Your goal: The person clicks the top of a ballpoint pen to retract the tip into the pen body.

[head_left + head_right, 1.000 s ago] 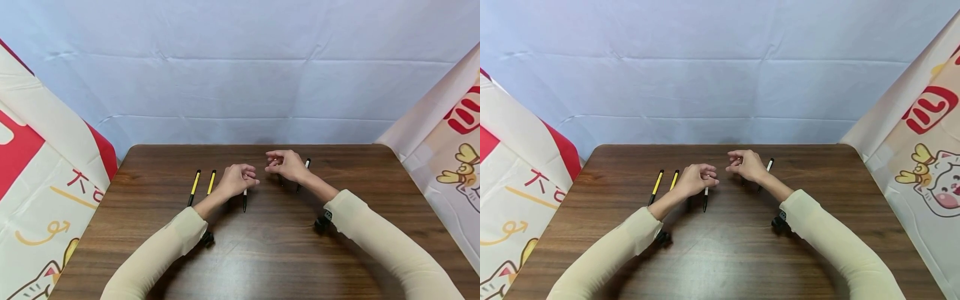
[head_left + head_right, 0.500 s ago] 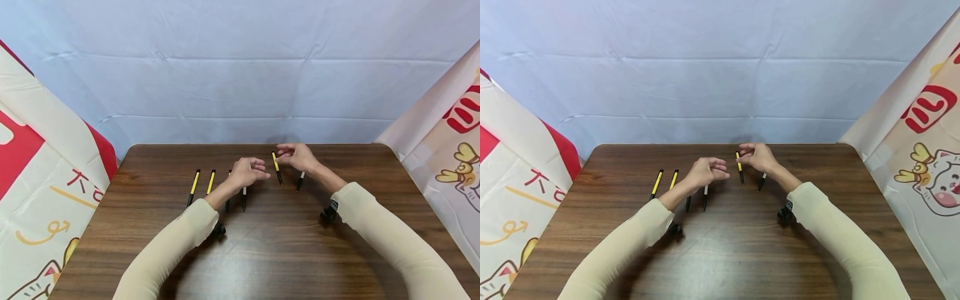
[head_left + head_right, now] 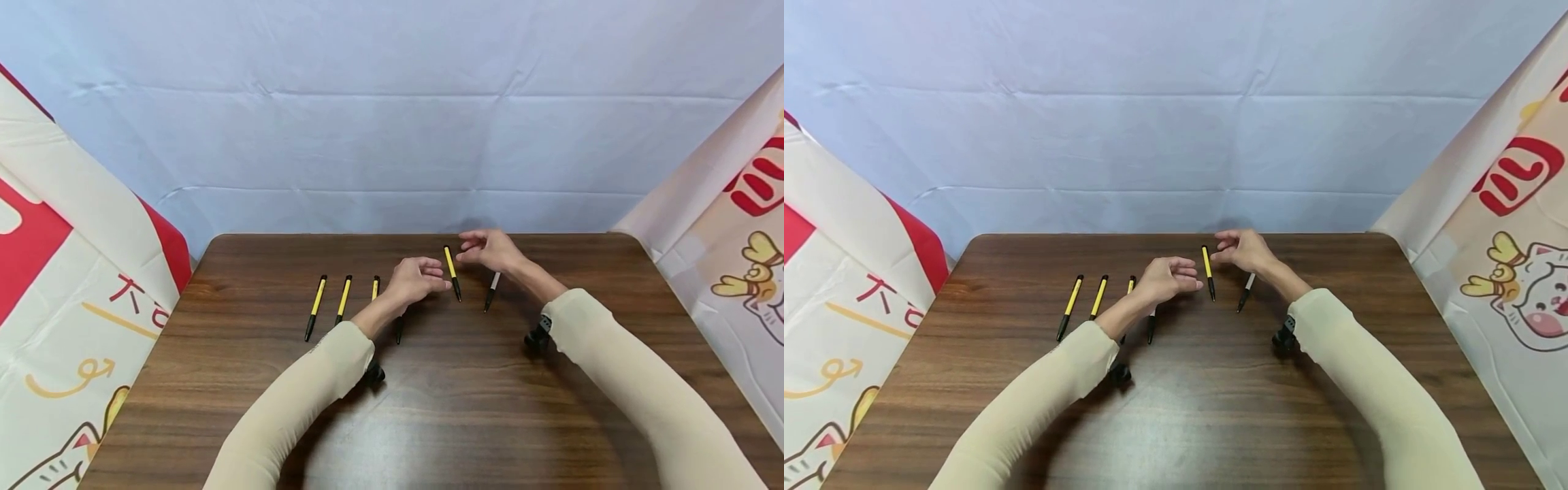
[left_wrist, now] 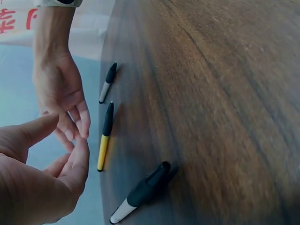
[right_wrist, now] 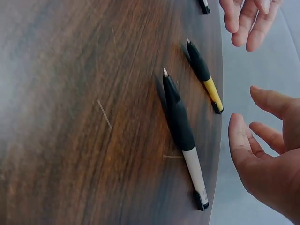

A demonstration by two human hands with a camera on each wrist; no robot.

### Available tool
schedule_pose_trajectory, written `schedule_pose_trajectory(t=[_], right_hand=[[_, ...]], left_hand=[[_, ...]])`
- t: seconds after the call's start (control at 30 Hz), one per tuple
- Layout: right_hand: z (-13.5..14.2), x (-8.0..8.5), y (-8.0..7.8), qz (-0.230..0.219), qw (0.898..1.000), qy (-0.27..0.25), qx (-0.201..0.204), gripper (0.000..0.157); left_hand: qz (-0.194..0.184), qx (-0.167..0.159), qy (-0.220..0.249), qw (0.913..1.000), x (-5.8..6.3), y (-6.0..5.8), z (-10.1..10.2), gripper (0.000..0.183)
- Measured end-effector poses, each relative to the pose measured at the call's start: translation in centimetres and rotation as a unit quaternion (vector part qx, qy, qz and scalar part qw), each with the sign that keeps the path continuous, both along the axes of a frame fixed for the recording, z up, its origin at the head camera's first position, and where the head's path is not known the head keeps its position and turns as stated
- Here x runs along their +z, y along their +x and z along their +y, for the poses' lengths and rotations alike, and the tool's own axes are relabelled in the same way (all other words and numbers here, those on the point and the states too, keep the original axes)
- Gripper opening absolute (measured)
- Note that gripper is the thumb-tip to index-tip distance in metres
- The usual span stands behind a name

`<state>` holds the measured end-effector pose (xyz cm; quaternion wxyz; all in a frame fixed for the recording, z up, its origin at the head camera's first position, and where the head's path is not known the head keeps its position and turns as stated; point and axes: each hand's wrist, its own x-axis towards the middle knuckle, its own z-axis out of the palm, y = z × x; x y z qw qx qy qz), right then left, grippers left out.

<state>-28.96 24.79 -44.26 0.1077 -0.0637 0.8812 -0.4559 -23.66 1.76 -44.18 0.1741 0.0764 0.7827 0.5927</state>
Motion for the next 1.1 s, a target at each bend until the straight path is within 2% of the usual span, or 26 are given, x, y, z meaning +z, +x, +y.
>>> schedule_pose_trajectory(t=[0.2, 0.47, 0.8, 1.1], right_hand=[[0.2, -0.6, -0.8, -0.006, 1.0, 0.007, 0.009, 0.06], [0.1, -1.2, -1.7, -0.011, 1.0, 0.002, 0.021, 0.063], [-0.1, -1.9, -2.5, -0.018, 0.999, 0.01, 0.038, 0.064], [-0.2, -2.1, -3.1, -0.019, 0.999, 0.001, 0.042, 0.064]], left_hand=[[0.006, 0.021, -0.024, 0.9995, -0.6, -0.1, 0.9, 0.05], [-0.025, 0.03, -0.013, 0.9992, -1.1, -0.3, 1.7, 0.051], [-0.016, 0.057, -0.063, 0.9963, -2.0, -0.8, 2.3, 0.049], [-0.003, 0.068, -0.099, 0.9927, -1.9, -1.2, 3.5, 0.045]])
